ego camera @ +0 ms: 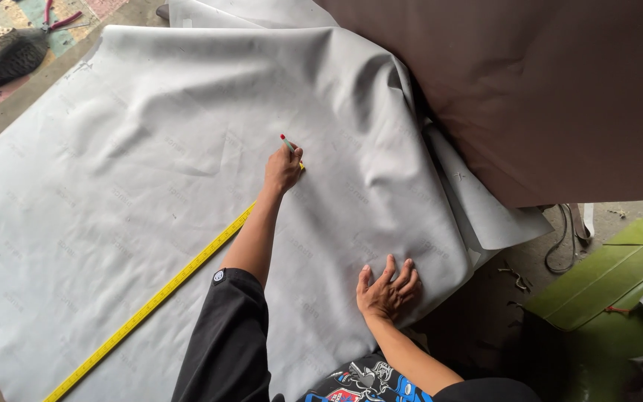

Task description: The person measures a large piece of light gray fabric laid out on a wooden workbench using a yellow ruler and a red marker. They repeatedly position the ruler, mark measurements, and adjust the fabric to ensure accuracy.

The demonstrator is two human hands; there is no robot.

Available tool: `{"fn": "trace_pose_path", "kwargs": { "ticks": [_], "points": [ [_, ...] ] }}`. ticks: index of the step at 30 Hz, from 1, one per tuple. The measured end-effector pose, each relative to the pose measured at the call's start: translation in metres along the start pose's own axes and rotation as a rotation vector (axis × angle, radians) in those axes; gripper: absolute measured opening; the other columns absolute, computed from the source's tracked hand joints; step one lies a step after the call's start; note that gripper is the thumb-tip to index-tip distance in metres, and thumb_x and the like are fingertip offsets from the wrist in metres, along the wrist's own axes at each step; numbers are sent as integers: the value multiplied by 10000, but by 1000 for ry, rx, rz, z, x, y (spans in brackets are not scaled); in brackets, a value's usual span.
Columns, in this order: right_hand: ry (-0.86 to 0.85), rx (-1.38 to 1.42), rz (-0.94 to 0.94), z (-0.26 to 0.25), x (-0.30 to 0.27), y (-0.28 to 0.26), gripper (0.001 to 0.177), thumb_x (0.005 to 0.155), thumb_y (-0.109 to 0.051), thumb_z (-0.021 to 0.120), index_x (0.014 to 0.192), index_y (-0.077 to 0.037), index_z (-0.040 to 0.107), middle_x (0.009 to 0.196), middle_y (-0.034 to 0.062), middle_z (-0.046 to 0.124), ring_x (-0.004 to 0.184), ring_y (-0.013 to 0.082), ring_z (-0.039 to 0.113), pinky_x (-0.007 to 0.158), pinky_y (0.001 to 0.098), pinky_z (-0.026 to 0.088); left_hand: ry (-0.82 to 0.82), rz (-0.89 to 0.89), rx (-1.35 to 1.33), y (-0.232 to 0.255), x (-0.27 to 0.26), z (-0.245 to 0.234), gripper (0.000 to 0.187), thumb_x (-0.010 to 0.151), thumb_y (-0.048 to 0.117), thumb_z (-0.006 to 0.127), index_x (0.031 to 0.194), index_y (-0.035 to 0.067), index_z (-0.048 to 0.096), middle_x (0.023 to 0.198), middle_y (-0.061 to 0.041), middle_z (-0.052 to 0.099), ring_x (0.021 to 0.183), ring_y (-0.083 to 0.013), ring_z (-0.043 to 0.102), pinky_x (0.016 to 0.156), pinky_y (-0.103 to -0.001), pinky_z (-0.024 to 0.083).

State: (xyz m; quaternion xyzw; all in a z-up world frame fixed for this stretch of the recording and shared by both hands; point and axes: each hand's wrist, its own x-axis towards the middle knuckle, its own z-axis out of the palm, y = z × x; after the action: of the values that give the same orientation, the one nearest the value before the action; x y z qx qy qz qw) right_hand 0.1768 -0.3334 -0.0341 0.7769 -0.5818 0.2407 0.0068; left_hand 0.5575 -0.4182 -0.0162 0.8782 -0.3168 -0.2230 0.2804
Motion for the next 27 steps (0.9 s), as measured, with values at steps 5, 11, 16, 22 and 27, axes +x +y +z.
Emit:
{"fn": "trace_pose_path", "kwargs": {
  "ticks": [5, 11, 16, 22, 27],
  "points": [
    [-6, -12, 0, 1, -2, 0, 636, 859, -480, 643, 1392, -142, 558, 1480, 230, 454, 1406, 478, 402, 979, 600, 376, -33, 10, -3, 0, 0, 0, 306, 1075, 401, 510, 1064, 137, 662, 939, -169, 741, 1036, -485, 694, 925, -607, 520],
    [17, -30, -29, -1, 0, 0, 643, 857, -487, 643, 1390, -134, 572, 1475, 243, 466, 1386, 485, 419, 980, 594, 378, -37, 39, 49, -3, 4, 4, 321, 1071, 401, 512, 1060, 116, 659, 922, -160, 741, 1031, -469, 701, 926, -603, 525],
    [9, -28, -17, -3, 0, -1, 631, 863, -481, 639, 1385, -132, 572, 1474, 234, 467, 1391, 478, 425, 954, 590, 392, -62, 23, 127, 5, 2, 2, 333, 1080, 417, 475, 1082, 135, 652, 975, -193, 728, 1042, -463, 705, 907, -607, 547],
    [17, -38, -16, -1, -1, -1, 645, 851, -488, 640, 1395, -148, 568, 1482, 222, 459, 1389, 471, 426, 904, 574, 412, -73, 18, 240, 18, 2, 4, 311, 1072, 399, 502, 1074, 137, 669, 983, -166, 732, 1023, -434, 728, 891, -576, 571],
    [17, -37, -19, -7, 3, -3, 632, 855, -482, 641, 1384, -142, 577, 1478, 226, 465, 1383, 472, 429, 915, 564, 412, -69, 10, 219, 20, 3, 2, 292, 1073, 371, 501, 1062, 131, 667, 995, -181, 719, 1036, -451, 718, 888, -595, 572]
  ]
}}
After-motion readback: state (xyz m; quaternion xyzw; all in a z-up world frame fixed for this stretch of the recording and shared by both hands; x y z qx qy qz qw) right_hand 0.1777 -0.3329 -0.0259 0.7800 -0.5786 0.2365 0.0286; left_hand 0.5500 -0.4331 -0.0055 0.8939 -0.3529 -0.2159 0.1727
